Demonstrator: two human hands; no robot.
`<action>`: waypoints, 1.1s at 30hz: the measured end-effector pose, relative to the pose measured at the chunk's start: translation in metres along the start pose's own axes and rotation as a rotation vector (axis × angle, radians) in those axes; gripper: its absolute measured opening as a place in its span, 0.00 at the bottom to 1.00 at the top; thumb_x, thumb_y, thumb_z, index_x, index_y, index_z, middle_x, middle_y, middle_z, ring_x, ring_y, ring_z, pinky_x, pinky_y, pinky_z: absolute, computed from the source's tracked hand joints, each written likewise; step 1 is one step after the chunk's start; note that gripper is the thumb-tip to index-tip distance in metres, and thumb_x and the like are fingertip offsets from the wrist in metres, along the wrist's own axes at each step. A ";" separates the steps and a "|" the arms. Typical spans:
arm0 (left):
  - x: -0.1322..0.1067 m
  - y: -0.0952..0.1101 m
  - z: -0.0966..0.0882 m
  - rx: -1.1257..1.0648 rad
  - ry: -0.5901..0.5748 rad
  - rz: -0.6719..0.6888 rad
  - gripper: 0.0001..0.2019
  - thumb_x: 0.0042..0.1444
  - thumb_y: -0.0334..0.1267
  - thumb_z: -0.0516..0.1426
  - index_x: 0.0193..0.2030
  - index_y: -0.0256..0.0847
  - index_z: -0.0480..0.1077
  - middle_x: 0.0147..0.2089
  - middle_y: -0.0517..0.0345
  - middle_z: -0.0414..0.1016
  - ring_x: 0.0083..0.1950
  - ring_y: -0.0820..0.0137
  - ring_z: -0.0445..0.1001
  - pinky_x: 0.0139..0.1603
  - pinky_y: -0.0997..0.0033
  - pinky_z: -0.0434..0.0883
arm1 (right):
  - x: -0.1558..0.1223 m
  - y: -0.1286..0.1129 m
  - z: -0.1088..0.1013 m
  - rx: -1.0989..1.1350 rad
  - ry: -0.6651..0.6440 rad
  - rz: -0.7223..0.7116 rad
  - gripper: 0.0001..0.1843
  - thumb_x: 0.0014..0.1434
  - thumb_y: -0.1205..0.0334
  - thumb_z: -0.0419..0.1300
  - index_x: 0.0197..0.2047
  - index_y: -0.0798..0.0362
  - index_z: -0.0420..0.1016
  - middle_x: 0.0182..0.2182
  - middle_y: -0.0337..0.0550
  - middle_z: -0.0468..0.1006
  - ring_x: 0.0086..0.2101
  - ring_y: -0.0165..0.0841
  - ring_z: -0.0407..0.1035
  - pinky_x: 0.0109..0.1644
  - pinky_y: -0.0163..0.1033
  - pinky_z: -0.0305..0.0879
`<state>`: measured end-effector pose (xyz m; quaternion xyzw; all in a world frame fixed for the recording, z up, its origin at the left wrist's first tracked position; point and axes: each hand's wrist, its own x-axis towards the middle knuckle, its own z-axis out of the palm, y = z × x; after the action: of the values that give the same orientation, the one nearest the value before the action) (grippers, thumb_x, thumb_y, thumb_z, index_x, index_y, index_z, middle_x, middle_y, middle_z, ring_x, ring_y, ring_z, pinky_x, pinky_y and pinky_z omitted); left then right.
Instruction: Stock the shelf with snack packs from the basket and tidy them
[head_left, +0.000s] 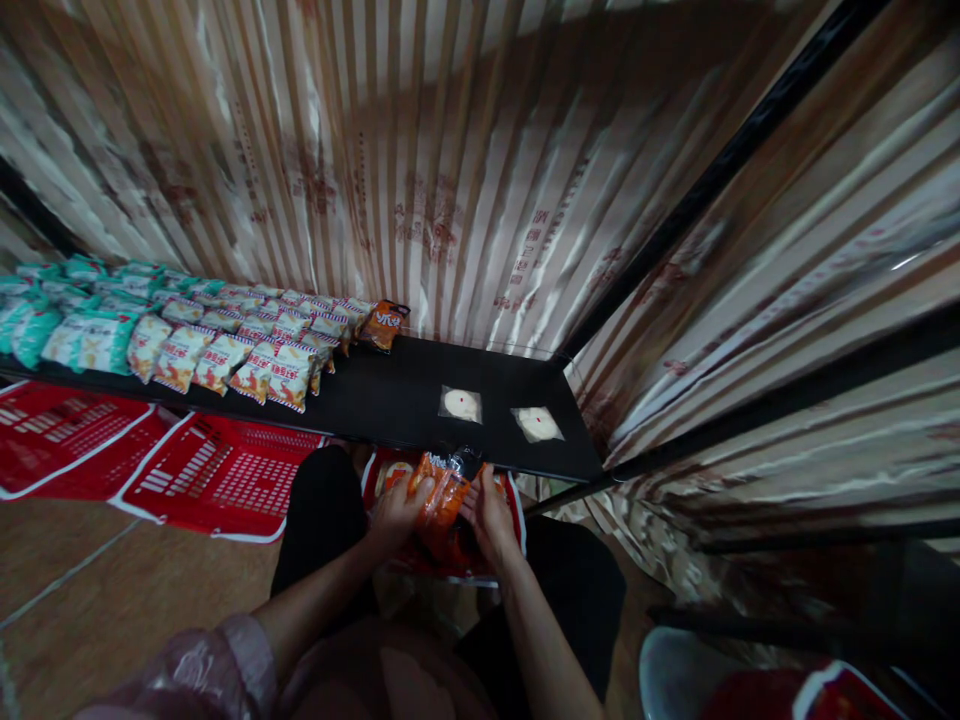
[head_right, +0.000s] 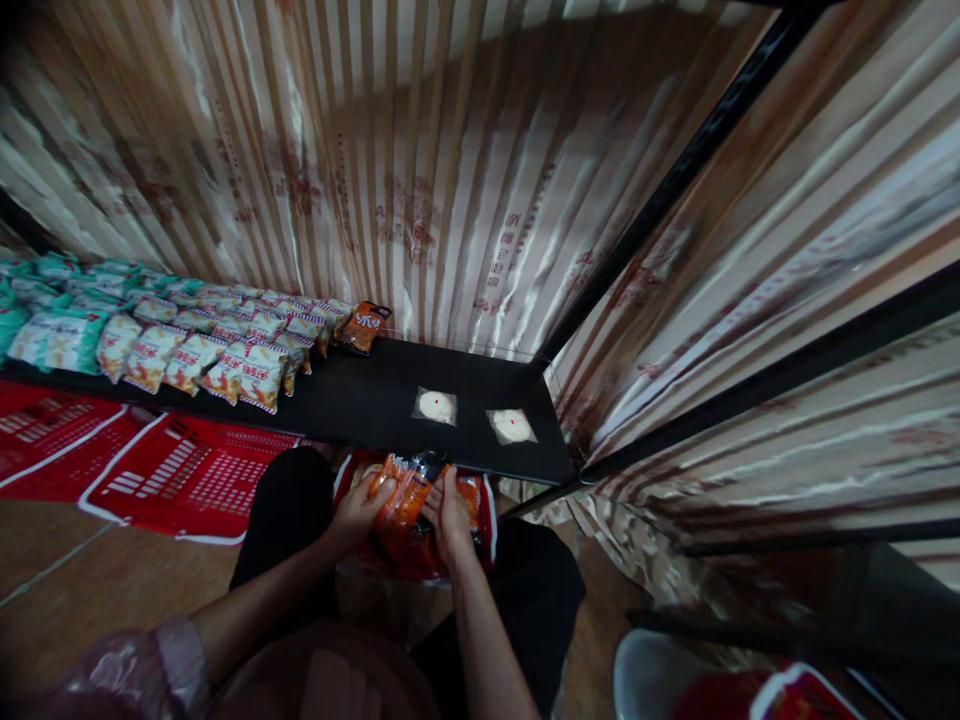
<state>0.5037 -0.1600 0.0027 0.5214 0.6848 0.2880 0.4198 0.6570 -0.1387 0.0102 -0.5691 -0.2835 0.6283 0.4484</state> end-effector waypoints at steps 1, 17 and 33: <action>0.001 0.001 0.000 0.001 0.009 -0.009 0.20 0.59 0.50 0.47 0.49 0.40 0.70 0.47 0.50 0.76 0.51 0.63 0.73 0.51 0.67 0.66 | -0.002 0.003 0.004 0.009 0.007 0.003 0.32 0.50 0.30 0.50 0.35 0.51 0.70 0.33 0.52 0.79 0.35 0.40 0.75 0.31 0.40 0.70; 0.005 0.003 0.000 0.017 0.127 -0.108 0.16 0.60 0.50 0.46 0.45 0.43 0.67 0.43 0.53 0.75 0.50 0.63 0.72 0.51 0.64 0.67 | -0.020 0.033 0.029 -0.038 -0.128 -0.095 0.30 0.40 0.43 0.66 0.43 0.51 0.69 0.39 0.47 0.79 0.40 0.44 0.74 0.46 0.46 0.69; 0.006 -0.005 0.004 -0.043 0.178 0.034 0.16 0.61 0.43 0.45 0.52 0.44 0.66 0.54 0.54 0.72 0.57 0.65 0.67 0.59 0.66 0.63 | -0.021 0.018 0.035 -0.103 0.014 -0.162 0.26 0.41 0.38 0.63 0.32 0.52 0.70 0.23 0.40 0.76 0.23 0.32 0.67 0.27 0.37 0.64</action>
<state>0.5044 -0.1561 -0.0045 0.4963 0.7040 0.3551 0.3634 0.6179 -0.1598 0.0105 -0.5709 -0.3576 0.5705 0.4698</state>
